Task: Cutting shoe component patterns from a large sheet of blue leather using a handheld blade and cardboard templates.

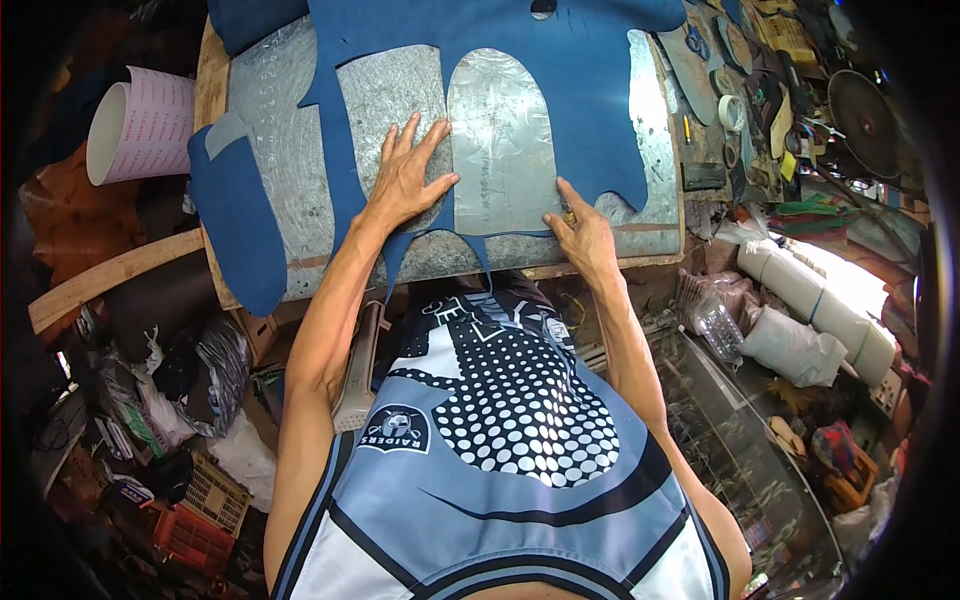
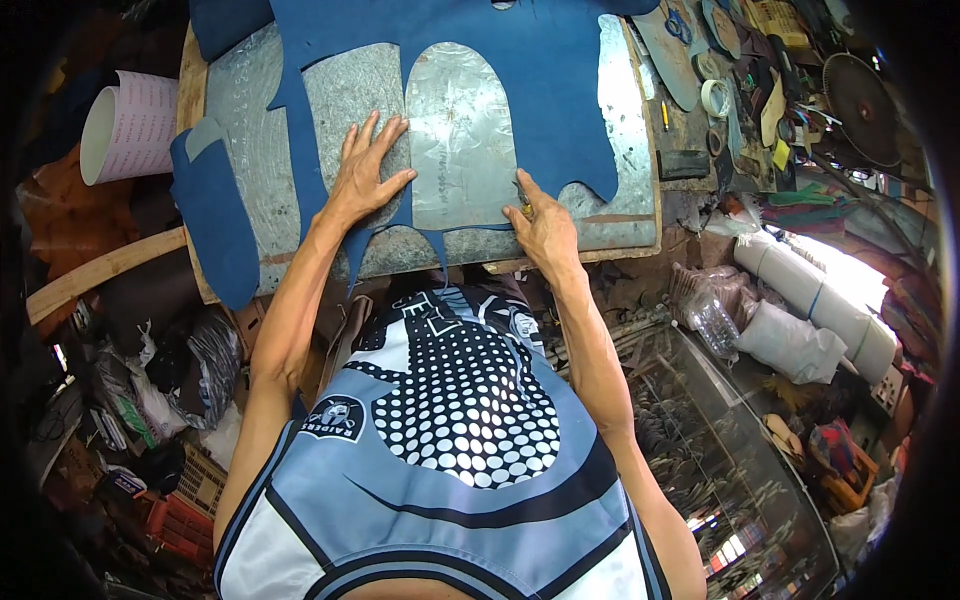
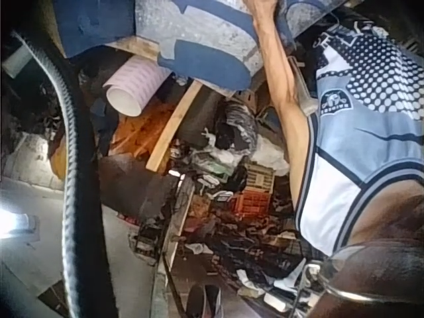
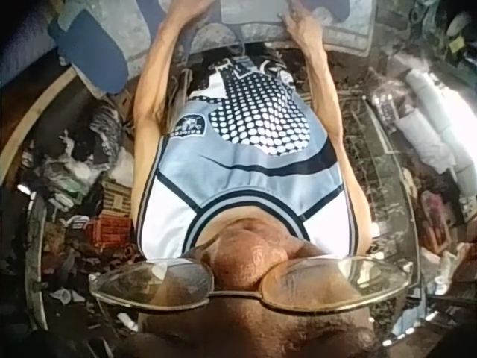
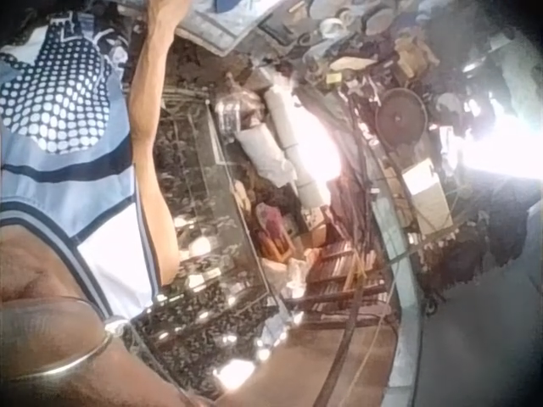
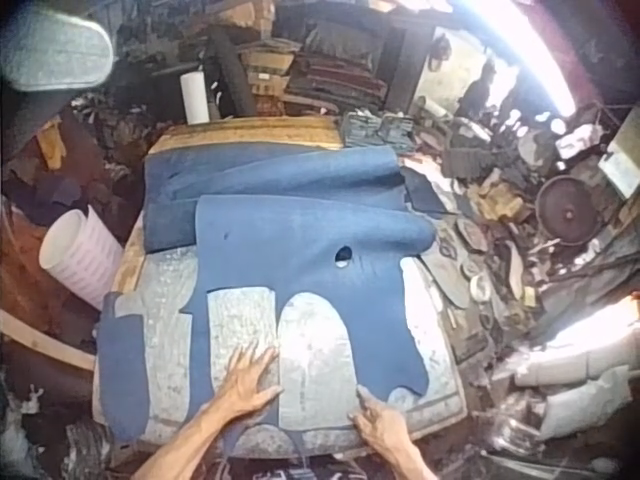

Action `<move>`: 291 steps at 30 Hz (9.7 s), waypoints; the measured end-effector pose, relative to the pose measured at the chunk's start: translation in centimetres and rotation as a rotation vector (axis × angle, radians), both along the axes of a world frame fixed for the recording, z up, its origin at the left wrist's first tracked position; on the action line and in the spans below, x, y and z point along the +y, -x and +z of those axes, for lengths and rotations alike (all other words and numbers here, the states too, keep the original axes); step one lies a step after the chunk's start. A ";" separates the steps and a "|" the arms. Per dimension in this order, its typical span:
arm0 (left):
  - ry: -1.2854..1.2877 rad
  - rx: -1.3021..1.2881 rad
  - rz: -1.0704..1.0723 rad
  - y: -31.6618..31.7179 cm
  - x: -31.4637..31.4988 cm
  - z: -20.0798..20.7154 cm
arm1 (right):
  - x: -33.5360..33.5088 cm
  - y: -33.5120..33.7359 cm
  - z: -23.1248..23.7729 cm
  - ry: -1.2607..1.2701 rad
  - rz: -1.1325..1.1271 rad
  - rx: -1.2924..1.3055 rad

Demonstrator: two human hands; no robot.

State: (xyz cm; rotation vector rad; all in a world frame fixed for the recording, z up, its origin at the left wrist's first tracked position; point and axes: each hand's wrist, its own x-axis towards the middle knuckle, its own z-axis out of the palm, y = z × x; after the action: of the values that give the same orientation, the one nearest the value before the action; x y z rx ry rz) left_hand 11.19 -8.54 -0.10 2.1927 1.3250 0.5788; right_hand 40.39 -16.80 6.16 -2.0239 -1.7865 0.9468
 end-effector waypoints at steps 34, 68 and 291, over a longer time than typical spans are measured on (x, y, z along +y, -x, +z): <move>0.030 -0.040 0.012 -0.2 -0.4 0.4 | 0.0 -0.1 0.9 0.051 -0.010 0.063; -0.120 0.111 -0.568 1.1 5.3 2.3 | -2.6 7.8 5.8 0.004 0.209 -0.036; 0.382 0.635 0.321 -14.3 1.7 7.1 | 32.0 12.7 1.2 -0.235 1.925 0.098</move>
State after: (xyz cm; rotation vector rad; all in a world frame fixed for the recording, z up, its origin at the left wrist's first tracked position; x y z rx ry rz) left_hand 25.51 -6.80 7.02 1.9139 1.9372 -0.2911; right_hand 27.65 15.19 7.41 0.4620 -3.1736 0.8929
